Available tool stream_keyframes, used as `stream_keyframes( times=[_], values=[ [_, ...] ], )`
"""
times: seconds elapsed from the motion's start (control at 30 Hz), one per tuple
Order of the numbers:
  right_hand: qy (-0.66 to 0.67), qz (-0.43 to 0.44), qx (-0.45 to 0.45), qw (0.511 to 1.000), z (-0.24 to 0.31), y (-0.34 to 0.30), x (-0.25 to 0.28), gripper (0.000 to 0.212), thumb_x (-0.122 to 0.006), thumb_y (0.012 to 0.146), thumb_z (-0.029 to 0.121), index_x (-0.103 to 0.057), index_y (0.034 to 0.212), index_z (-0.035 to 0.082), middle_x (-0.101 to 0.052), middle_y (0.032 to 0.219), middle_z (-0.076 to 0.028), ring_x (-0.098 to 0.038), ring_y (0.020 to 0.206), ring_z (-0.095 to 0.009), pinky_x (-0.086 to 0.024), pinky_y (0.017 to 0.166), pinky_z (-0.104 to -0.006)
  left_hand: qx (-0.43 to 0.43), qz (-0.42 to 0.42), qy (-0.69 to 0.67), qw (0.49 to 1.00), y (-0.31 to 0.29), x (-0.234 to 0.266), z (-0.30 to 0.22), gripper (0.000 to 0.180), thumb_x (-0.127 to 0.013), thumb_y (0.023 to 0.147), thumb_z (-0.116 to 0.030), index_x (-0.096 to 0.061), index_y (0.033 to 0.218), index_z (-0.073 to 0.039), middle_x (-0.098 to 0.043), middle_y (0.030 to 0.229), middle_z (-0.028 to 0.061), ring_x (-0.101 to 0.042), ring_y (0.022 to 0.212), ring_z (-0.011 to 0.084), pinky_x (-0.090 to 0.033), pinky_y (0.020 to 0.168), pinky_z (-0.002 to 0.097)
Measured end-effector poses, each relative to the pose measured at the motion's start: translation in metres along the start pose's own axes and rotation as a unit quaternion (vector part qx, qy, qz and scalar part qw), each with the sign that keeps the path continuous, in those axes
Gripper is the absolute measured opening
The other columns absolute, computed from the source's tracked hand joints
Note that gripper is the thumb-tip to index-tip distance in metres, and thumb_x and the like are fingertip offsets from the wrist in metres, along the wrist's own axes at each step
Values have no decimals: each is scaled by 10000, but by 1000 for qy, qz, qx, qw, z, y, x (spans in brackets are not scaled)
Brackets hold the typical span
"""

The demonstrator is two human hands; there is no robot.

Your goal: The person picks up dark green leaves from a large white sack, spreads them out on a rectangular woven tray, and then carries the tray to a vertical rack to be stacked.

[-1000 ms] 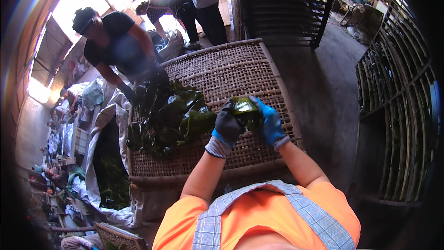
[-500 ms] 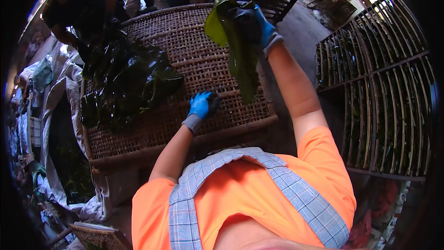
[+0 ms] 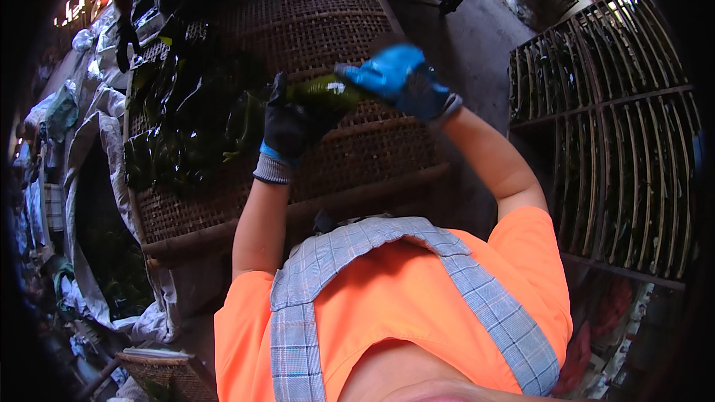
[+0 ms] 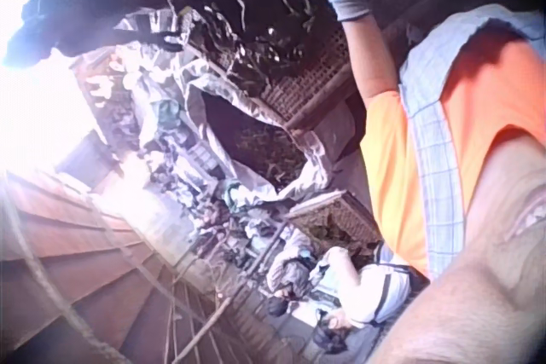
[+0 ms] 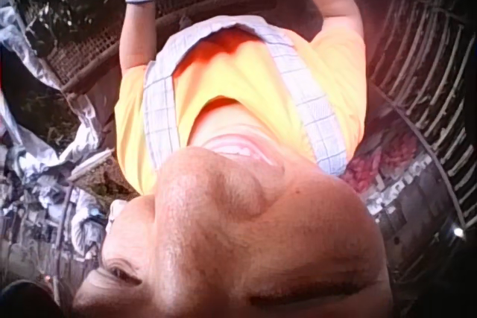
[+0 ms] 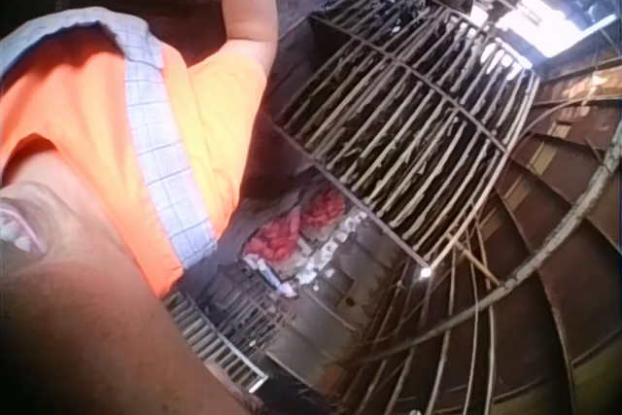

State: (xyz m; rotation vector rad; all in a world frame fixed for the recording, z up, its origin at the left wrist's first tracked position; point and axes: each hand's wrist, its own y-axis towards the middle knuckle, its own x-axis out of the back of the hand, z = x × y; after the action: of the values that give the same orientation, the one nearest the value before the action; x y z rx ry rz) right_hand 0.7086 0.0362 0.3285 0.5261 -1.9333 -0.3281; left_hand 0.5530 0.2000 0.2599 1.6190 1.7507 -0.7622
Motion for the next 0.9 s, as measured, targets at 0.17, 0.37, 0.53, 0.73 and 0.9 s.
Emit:
stream_keyframes(
  times=[0.17,0.37,0.53,0.73,0.9],
  values=[
    [157,107,0,982,87,-57,-21,408,-566,792,115,-550,1198,140,-591,1142,-95,-571,1051,-265,-436,929,-402,49,14,-113,992,5,92,59,395,-413,950,-223,-428,1291,-24,-485,1301,115,-472,1181,237,-379,1012,375],
    [703,28,-477,528,118,-145,-40,560,-622,846,158,-397,1348,58,-461,1340,-132,-425,1244,-251,-360,1027,-352,54,-147,-198,968,-19,92,63,376,-377,918,-101,-471,1281,-77,-536,1243,79,-496,1146,217,-366,1011,339],
    [656,-99,-532,526,92,-126,-62,537,-589,879,122,-368,1362,44,-440,1359,-96,-431,1229,-203,-363,1019,-319,63,47,-250,965,-8,42,50,370,-455,884,-126,-493,1246,-62,-582,1128,58,-539,1038,198,-415,920,318],
    [651,-260,-390,597,105,-146,-64,459,-491,939,180,-372,1359,37,-466,1331,-94,-462,1195,-180,-379,1004,-311,50,-81,-191,977,20,-3,74,393,-554,839,-121,-494,1218,-35,-603,971,69,-574,881,191,-464,793,310],
    [543,-157,-429,705,59,-192,-57,400,-528,903,92,-464,1292,23,-546,1237,-109,-560,1053,-164,-455,899,-304,80,-166,-151,971,39,-24,104,430,-637,801,-117,-495,1194,-12,-621,840,78,-604,751,184,-505,687,303]
  ],
)
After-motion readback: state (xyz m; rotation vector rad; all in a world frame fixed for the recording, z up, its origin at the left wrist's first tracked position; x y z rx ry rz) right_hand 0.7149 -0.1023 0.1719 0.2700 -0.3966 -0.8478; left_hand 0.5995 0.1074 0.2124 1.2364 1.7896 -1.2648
